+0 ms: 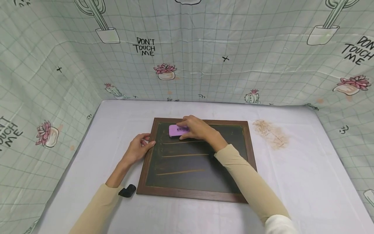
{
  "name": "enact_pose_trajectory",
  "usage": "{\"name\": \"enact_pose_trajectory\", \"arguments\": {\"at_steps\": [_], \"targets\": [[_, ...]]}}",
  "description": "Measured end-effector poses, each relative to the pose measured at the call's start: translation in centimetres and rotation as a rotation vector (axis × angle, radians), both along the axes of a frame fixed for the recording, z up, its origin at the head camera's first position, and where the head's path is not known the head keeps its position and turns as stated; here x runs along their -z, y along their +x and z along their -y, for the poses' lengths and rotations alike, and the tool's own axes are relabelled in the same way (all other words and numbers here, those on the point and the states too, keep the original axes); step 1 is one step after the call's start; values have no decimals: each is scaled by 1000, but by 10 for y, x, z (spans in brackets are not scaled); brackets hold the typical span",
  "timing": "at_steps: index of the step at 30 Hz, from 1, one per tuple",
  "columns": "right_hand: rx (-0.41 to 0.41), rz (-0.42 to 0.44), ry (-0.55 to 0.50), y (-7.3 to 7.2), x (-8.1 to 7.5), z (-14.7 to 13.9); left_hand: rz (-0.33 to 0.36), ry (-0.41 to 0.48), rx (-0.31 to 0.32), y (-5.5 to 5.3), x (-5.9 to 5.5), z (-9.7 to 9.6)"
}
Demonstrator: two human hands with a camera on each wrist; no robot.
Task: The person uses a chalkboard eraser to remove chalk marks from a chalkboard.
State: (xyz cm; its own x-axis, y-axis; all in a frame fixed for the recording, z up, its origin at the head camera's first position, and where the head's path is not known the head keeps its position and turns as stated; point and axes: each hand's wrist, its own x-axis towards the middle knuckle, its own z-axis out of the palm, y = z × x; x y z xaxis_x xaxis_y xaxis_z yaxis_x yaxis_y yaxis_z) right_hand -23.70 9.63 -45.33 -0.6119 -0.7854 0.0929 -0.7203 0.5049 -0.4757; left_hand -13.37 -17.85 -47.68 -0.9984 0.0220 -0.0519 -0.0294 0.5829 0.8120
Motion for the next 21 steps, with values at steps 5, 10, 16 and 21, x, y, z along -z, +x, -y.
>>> {"name": "enact_pose_trajectory", "arguments": {"at_steps": [5,10,16,21], "targets": [[-9,-6,13,0,0,10,1,-2,1,0,0,0],[-12,-2,26,1,-2,18,-5,2,2,0,-1,0],[-32,-17,43,0,-3,26,-3,-2,6,0,-1,0],[-19,-8,61,0,-2,27,-4,-2,8,0,-2,0]]}}
